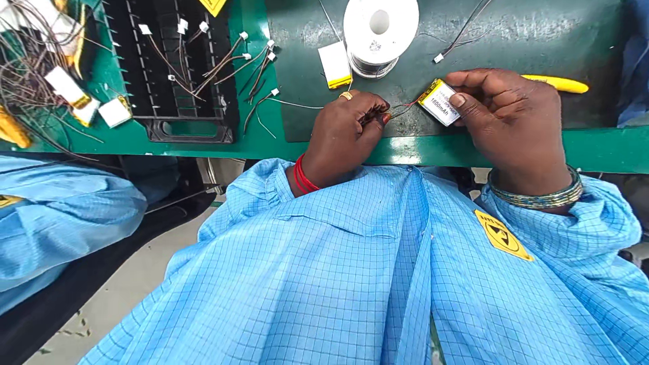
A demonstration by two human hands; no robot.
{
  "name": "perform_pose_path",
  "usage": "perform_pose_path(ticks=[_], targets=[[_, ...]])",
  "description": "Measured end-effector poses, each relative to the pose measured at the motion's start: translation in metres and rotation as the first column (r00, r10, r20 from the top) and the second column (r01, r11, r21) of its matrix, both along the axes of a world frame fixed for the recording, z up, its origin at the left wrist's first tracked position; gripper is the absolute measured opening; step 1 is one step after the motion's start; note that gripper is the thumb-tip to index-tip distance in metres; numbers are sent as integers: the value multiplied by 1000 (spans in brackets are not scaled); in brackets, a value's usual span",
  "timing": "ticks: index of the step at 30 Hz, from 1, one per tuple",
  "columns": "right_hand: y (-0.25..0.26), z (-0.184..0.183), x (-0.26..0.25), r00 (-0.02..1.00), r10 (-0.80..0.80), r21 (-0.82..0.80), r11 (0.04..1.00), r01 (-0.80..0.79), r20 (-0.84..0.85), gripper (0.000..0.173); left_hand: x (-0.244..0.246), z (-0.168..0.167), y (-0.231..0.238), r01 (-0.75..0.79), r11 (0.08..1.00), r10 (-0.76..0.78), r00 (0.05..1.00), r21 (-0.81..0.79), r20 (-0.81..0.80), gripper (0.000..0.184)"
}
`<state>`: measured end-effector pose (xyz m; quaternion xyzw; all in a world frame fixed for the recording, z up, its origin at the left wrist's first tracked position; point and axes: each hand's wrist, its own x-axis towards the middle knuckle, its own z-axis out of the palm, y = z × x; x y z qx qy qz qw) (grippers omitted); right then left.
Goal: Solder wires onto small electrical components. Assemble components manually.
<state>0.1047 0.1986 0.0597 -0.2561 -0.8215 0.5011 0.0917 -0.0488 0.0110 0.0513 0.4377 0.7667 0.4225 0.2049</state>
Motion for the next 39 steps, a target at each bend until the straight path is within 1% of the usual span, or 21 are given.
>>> perform_pose_path(ticks=[2, 3, 4, 6, 7, 8, 10, 13, 15, 18, 22, 27, 31, 39], targets=[[-1, -2, 0, 1000, -2, 101, 995, 1, 8, 25, 0, 1, 0, -3, 1000, 3, 1000, -16, -10, 14], [-2, -3, 0, 1000, -1, 193, 981, -1, 12, 27, 0, 0, 0, -6, 1000, 6, 1000, -10, -5, 14], [-4, -2, 1, 1000, -7, 306, 952, 1, 21, 28, 0, 0, 0, -9, 1000, 9, 1000, -1, 7, 14], [-12, 0, 0, 1000, -22, 527, 849, 30, -23, 27, 1, 0, 0, -14, 1000, 14, 999, 7, 40, 15], [-17, 1, 0, 997, -19, 590, 805, 63, -79, 24, 1, 0, 0, -12, 1000, 11, 998, 7, 59, 15], [-21, 1, -1, 990, -4, 615, 783, 89, -139, 20, 2, 0, 0, -6, 1000, 5, 997, 10, 77, 16], [-29, 2, -1, 976, 56, 579, 811, 80, -212, 16, 4, 0, 1, -2, 1000, 0, 993, 19, 116, 18], [-37, -5, -2, 963, 114, 452, 892, 10, -245, 19, 7, 2, 3, -12, 999, 3, 976, 39, 219, 18], [-43, -10, -6, 954, 124, 420, 908, 3, -274, 18, 9, 3, 4, -19, 998, 2, 956, 58, 292, 18], [-49, -15, -11, 953, 94, 446, 894, 47, -289, 17, 12, 4, 5, -32, 997, 6, 943, 73, 332, 17], [-52, -18, -13, 955, 49, 457, 885, 94, -292, 16, 14, 2, 6, -25, 995, -6, 948, 95, 318, 17], [-52, -20, -13, 949, 40, 468, 876, 118, -313, 15, 17, -1, 8, -6, 988, -40, 953, 151, 301, 17], [-53, -20, -12, 949, 17, 469, 872, 140, -315, 14, 20, -2, 11, -21, 983, -32, 958, 181, 284, 17], [-53, -22, -10, 955, -6, 418, 898, 136, -297, 13, 23, -6, 11, 3, 974, -56, 972, 226, 229, 14]])
